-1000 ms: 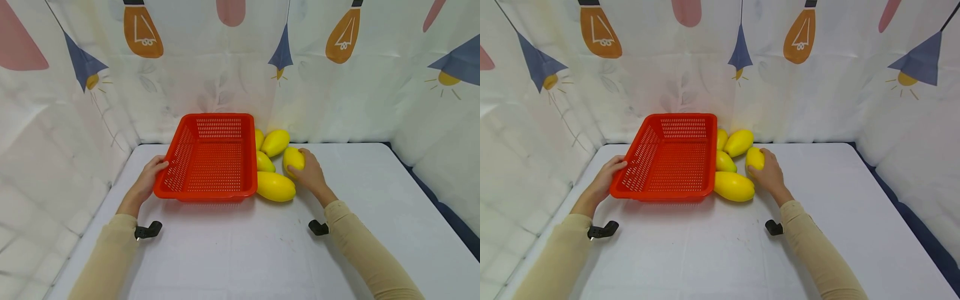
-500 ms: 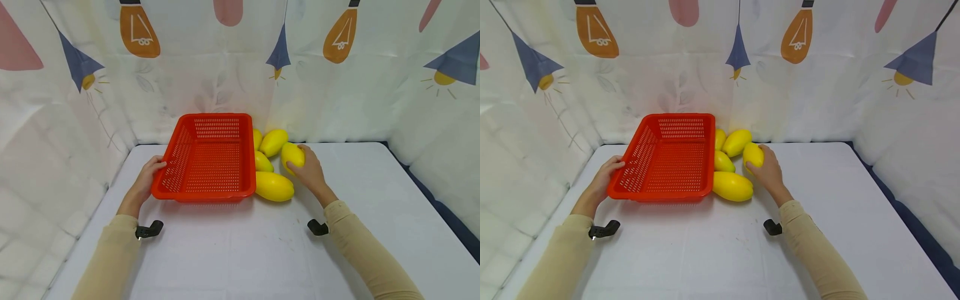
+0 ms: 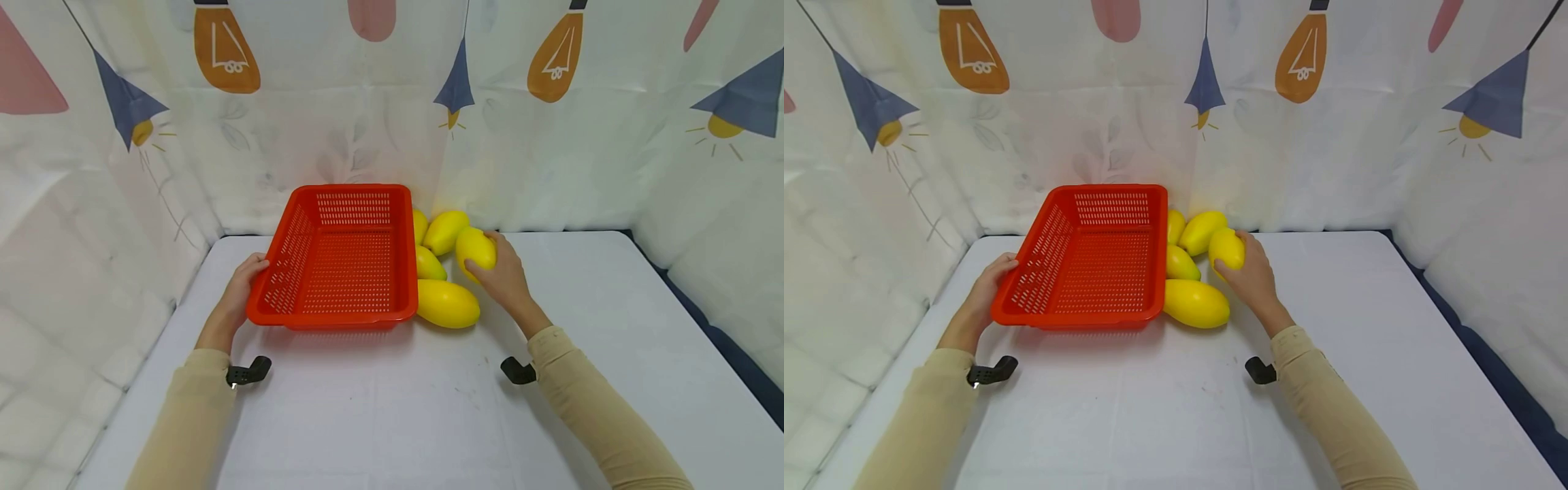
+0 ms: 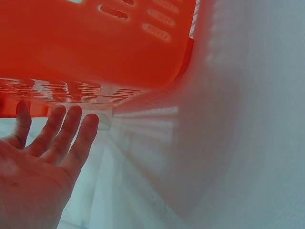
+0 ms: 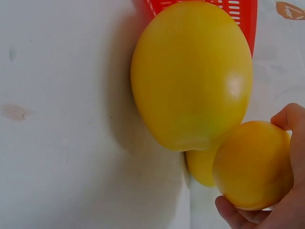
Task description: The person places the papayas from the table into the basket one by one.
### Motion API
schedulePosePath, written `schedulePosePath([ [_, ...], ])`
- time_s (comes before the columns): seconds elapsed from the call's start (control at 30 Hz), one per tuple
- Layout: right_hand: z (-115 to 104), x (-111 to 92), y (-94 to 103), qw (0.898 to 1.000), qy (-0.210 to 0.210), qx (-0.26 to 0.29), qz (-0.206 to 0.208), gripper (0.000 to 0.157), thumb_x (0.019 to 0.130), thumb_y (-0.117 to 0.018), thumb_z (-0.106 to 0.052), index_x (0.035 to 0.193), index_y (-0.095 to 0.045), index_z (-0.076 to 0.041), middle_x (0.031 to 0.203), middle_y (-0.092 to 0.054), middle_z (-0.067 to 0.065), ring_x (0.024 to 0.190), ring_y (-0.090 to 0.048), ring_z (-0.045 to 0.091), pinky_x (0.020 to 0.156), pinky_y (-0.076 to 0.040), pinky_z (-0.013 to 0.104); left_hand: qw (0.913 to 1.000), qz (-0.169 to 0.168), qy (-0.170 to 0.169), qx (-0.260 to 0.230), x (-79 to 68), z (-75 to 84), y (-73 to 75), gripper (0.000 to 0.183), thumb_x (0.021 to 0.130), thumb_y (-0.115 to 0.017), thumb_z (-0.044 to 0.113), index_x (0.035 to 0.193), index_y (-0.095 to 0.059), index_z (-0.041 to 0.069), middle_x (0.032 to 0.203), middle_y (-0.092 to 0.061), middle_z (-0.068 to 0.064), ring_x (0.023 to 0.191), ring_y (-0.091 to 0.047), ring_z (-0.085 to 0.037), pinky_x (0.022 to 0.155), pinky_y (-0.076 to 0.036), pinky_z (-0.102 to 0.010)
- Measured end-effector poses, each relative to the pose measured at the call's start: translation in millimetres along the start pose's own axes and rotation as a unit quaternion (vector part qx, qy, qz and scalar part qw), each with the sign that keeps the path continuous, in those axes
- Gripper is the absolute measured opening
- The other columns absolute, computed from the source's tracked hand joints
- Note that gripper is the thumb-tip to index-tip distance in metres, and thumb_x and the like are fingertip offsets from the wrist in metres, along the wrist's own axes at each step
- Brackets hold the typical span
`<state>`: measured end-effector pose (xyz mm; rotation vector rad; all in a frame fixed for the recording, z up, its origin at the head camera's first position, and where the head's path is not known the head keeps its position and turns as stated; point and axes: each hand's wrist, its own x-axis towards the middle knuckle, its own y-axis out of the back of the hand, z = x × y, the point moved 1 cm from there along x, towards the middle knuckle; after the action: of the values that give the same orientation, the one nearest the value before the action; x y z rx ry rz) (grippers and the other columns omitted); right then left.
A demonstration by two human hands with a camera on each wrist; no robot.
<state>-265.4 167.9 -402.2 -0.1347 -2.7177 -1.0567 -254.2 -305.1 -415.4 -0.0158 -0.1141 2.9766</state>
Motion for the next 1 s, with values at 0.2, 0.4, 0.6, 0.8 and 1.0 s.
schedulePosePath([
  [0.2, -6.3, 0.0, 0.4, 1.0, 0.005, 0.007, 0.003, 0.067, 0.087, -0.066, -0.035, 0.142, -0.035, -0.011, 0.14, -0.046, 0.016, 0.113, -0.047, 0.034, 0.095, -0.041, 0.052, 0.9998, -0.003, -0.003, -0.019, 0.5, -0.1, -0.2, 0.016, 0.104, -0.034, 0.023, 0.102, -0.048, 0.015, 0.092, -0.063, 0.005, 0.078, -0.062, -0.008, 0.069, -0.053, -0.02],
  [0.4, -14.2, -1.4, -0.2, 1.0, 0.011, 0.01, 0.0, 0.069, 0.087, -0.066, -0.037, 0.144, -0.034, -0.013, 0.143, -0.044, 0.015, 0.115, -0.048, 0.034, 0.095, -0.042, 0.052, 0.9996, -0.005, -0.007, -0.025, -0.3, 0.3, 1.4, 0.018, 0.105, -0.033, 0.02, 0.101, -0.049, 0.015, 0.09, -0.063, 0.005, 0.077, -0.063, -0.009, 0.068, -0.054, -0.021],
  [0.6, -25.1, -3.3, 0.3, 1.0, 0.019, 0.017, 0.007, 0.069, 0.086, -0.067, -0.037, 0.144, -0.035, -0.014, 0.142, -0.046, 0.013, 0.113, -0.049, 0.033, 0.093, -0.043, 0.051, 0.9996, -0.004, -0.007, -0.026, 0.0, 0.7, 2.6, 0.017, 0.104, -0.034, 0.019, 0.101, -0.05, 0.014, 0.091, -0.063, 0.005, 0.078, -0.063, -0.008, 0.068, -0.053, -0.021],
  [0.8, -36.2, -5.1, 0.4, 0.999, 0.029, 0.026, 0.012, 0.069, 0.086, -0.067, -0.036, 0.143, -0.036, -0.014, 0.142, -0.046, 0.012, 0.113, -0.049, 0.032, 0.094, -0.044, 0.051, 0.9991, -0.009, -0.007, -0.041, -0.6, 1.5, 2.4, 0.019, 0.104, -0.033, 0.017, 0.101, -0.051, 0.014, 0.089, -0.064, 0.004, 0.076, -0.064, -0.009, 0.067, -0.054, -0.021],
  [1.0, -46.5, -7.9, -0.1, 0.998, 0.042, 0.039, 0.016, 0.066, 0.086, -0.068, -0.033, 0.142, -0.038, -0.015, 0.142, -0.047, 0.011, 0.112, -0.051, 0.032, 0.092, -0.046, 0.051, 0.9995, -0.012, 0.002, -0.029, 0.4, 0.6, 4.5, 0.017, 0.104, -0.035, 0.02, 0.104, -0.051, 0.014, 0.092, -0.063, 0.005, 0.079, -0.064, -0.008, 0.069, -0.055, -0.02],
])
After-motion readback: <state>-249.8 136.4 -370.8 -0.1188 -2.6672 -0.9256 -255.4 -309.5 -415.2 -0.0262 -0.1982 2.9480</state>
